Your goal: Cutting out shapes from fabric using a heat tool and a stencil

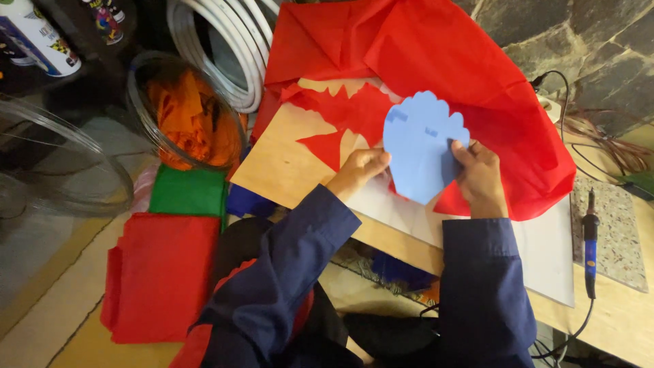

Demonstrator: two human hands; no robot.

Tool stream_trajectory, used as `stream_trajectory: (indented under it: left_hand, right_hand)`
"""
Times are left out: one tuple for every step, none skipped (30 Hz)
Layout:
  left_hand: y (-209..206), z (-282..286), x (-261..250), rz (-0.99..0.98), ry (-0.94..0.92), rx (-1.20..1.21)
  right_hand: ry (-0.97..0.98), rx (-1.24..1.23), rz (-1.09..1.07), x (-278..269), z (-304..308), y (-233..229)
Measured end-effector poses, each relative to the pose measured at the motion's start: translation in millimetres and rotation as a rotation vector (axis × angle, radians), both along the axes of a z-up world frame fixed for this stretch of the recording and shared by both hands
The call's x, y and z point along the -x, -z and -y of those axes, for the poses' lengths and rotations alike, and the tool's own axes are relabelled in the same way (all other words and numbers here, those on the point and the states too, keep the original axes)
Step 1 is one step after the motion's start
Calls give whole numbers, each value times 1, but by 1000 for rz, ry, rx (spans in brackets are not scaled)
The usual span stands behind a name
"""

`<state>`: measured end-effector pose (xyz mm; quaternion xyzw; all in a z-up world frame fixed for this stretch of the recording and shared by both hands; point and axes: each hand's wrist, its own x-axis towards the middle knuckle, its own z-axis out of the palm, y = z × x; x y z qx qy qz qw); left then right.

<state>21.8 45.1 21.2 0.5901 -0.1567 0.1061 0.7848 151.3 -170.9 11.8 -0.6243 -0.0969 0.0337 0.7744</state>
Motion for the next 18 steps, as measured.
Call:
stream_trajectory:
  left_hand:
    - [3,1,-1,-3,1,1]
    - [6,1,-2,27,-16,-69]
    - [9,2,-4,57,-33,-138]
    - [7,2,-3,57,-32,-138]
    - [5,2,-2,77,-44,-199]
    - [4,1,-2,97,-56,-261]
    - [3,2,-1,97,-56,-261]
    - [2,1,-1,73,-86,-302]
    - [1,1,0,49,-116,-342]
    - [6,0,-3,50,-117,-342]
    - [10,0,-7,34,-106,-309]
    - [14,-1,-10,18,-94,-276]
    - [1,-1,-2,18,-94,-276]
    - [-12,0,6,-10,-107,-259]
    - [-24,0,14,-38,-119,-242]
    - [-9,1,3,-39,-119,-241]
    - [6,1,-8,-37,-197,-276]
    - [21,1,-20,-34,-275,-312]
  right_hand:
    - [1,1,-3,-13,7,14]
    - [32,-5,-22,-27,14,27]
    - [64,-10,-41,-40,22,39]
    - [65,-10,-41,-34,19,33]
    - [83,-26,-51,-28,16,27]
    - [101,-43,-61,-22,12,21]
    - [102,-43,-60,-26,14,24]
    - [110,-56,-70,-29,16,27]
    - [117,-69,-80,-32,17,30]
    - [116,-69,-79,-35,18,33]
    - [111,-48,-76,-37,18,37]
    - [107,-27,-72,-39,19,40]
    - [107,-28,-71,-28,13,29]
    - [102,-8,-74,-16,8,18]
    - [97,12,-77,-5,2,8]
    - [97,12,-77,-1,-1,6]
    - [67,52,-58,4,-4,4]
    - [38,92,-37,8,-6,2]
